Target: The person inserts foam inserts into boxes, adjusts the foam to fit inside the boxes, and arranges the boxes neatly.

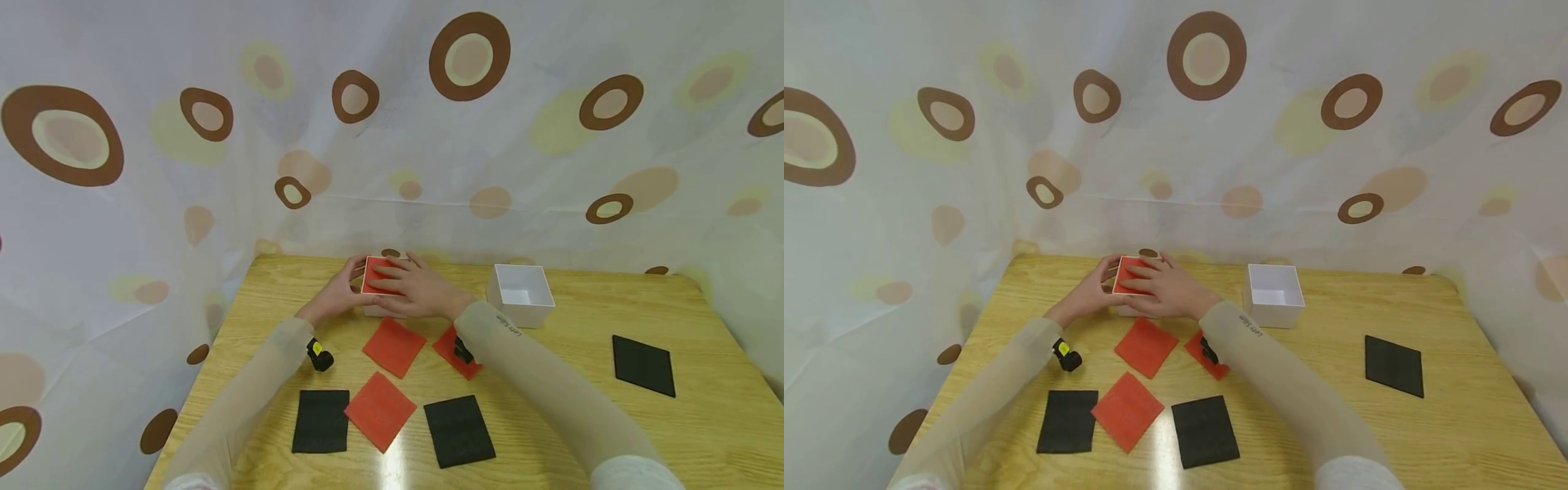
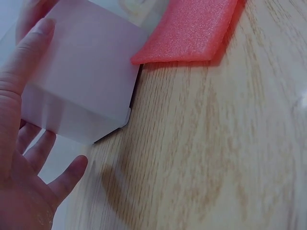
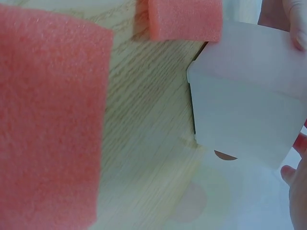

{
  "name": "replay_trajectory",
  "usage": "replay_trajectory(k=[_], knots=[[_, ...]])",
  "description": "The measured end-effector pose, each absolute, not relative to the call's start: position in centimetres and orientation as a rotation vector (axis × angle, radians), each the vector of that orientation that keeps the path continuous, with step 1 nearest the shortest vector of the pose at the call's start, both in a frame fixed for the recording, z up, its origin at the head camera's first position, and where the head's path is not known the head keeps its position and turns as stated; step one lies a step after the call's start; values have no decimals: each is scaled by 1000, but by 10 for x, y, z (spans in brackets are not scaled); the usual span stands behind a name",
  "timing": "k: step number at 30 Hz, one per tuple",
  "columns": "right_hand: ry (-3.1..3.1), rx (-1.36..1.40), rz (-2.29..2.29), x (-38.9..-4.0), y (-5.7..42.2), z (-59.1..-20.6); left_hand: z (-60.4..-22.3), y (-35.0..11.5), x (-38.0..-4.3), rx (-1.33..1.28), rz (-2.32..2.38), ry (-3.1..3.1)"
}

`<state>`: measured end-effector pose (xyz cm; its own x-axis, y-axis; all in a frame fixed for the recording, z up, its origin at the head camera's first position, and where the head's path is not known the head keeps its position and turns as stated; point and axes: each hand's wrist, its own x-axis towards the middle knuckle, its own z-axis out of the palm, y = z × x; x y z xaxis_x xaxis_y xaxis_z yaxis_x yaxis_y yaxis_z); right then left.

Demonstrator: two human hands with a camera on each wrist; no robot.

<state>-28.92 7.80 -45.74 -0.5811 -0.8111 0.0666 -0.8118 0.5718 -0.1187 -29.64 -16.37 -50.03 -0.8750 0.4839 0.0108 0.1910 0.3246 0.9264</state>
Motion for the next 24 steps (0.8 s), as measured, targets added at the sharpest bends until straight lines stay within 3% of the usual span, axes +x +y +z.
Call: replay_trajectory(k=[24], knots=[[-2589,1437,305,-290,85,-459,-500,-163,-295,582,1569,2334]])
